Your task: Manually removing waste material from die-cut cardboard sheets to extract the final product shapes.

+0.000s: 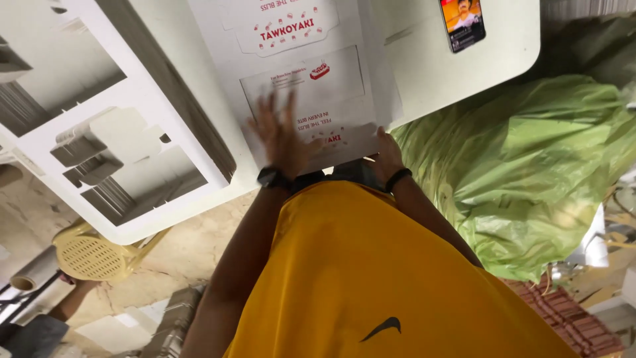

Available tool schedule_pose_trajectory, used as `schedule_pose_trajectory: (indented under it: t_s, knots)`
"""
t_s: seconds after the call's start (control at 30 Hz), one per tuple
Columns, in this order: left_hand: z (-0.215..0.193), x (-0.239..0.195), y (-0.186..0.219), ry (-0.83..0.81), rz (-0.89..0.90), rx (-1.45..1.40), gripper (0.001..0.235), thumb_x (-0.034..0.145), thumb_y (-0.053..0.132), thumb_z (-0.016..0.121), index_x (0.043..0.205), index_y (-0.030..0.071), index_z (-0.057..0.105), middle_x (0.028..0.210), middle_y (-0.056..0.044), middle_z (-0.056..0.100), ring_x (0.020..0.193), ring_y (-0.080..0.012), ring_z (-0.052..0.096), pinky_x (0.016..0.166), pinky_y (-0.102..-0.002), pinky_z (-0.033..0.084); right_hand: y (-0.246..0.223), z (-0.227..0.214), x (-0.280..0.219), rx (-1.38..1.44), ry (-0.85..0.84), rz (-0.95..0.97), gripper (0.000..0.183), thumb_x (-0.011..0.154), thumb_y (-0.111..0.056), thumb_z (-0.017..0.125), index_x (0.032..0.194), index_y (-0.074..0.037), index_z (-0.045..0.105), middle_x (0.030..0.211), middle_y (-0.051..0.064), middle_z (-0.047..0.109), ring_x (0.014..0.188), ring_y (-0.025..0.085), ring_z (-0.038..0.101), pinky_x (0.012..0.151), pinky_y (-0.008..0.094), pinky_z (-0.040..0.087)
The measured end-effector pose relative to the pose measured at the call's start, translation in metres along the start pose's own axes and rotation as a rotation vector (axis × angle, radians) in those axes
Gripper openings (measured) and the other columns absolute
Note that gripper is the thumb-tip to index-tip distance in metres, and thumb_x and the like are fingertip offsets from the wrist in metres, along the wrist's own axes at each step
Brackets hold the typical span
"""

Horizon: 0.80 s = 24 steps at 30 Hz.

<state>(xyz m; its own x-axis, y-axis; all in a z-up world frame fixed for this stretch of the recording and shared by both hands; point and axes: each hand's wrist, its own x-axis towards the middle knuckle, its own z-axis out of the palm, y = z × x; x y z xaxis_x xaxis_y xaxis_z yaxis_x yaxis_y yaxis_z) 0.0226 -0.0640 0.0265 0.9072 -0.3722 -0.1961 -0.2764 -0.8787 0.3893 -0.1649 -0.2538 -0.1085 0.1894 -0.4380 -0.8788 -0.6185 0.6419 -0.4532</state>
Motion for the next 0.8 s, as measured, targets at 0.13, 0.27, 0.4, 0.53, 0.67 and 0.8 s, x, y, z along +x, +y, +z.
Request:
schedule_pose_trajectory:
  t_s: [0.13, 0.27, 0.4, 0.53, 0.67, 0.8]
  knots:
    - [0.082, 0.04, 0.01, -0.333, 0.219, 0.071, 0.142, 0.052, 0.054, 0.101, 0.167, 0.039, 0.019, 0.171, -0.013, -0.005, 0.156, -0.0457, -0.008, 0.117, -0.079, 0.003, -0.001, 0.023, -0.019, 0.443, -0.021, 0.071, 0.057, 0.104, -0.047, 0.061, 0.142, -0.006, 0.05, 0.131, 0.025, 0.055, 0.118, 0.048, 0.062, 0.092, 0.063, 0.059]
    - [0.051, 0.057, 0.04, -0.74, 0.1, 0.021, 0.156, 0.056, 0.057, 0.107, 0.165, 0.042, -0.004, 0.166, -0.007, -0.031, 0.15, -0.0428, -0.032, 0.107, -0.087, -0.008, -0.032, 0.043, -0.055, 0.512, 0.131, 0.196, 0.042, 0.101, -0.043, 0.055, 0.118, -0.005, 0.061, 0.099, 0.013, 0.063, 0.081, 0.03, 0.063, 0.064, 0.042, 0.058]
    - [0.048, 0.062, 0.045, -0.767, 0.04, 0.023, 0.154, 0.06, 0.043, 0.108, 0.165, 0.043, -0.005, 0.165, -0.007, -0.033, 0.15, -0.0418, -0.033, 0.109, -0.085, -0.011, -0.031, 0.054, -0.053, 0.266, 0.186, 0.134, 0.05, 0.103, -0.048, 0.044, 0.108, -0.002, 0.062, 0.088, 0.008, 0.058, 0.077, 0.023, 0.06, 0.059, 0.034, 0.053]
    - [0.044, 0.064, 0.05, -0.771, 0.033, 0.088, 0.135, 0.073, 0.017, 0.087, 0.164, 0.044, -0.009, 0.167, -0.006, -0.031, 0.153, -0.042, -0.029, 0.11, -0.085, -0.007, -0.032, 0.051, -0.047, 0.154, 0.249, 0.13, 0.043, 0.106, -0.044, 0.042, 0.092, -0.006, 0.057, 0.078, 0.006, 0.051, 0.071, 0.021, 0.054, 0.059, 0.037, 0.048]
    - [0.041, 0.069, 0.052, -0.812, -0.008, 0.023, 0.142, 0.069, 0.035, 0.1, 0.163, 0.045, -0.006, 0.167, -0.003, -0.032, 0.151, -0.0398, -0.033, 0.111, -0.082, -0.014, -0.053, 0.039, -0.06, 0.227, 0.156, 0.244, 0.042, 0.102, -0.044, 0.054, 0.107, -0.003, 0.059, 0.084, 0.011, 0.057, 0.074, 0.025, 0.06, 0.063, 0.043, 0.06]
    - [0.047, 0.058, 0.055, -0.723, 0.02, 0.165, 0.138, 0.074, 0.029, 0.094, 0.164, 0.049, -0.009, 0.166, -0.004, -0.034, 0.149, -0.0401, -0.034, 0.111, -0.082, -0.013, -0.048, 0.008, -0.032, 0.162, -0.144, 0.343, 0.053, 0.094, -0.049, 0.073, 0.123, -0.006, 0.061, 0.103, 0.02, 0.067, 0.087, 0.046, 0.075, 0.072, 0.064, 0.064]
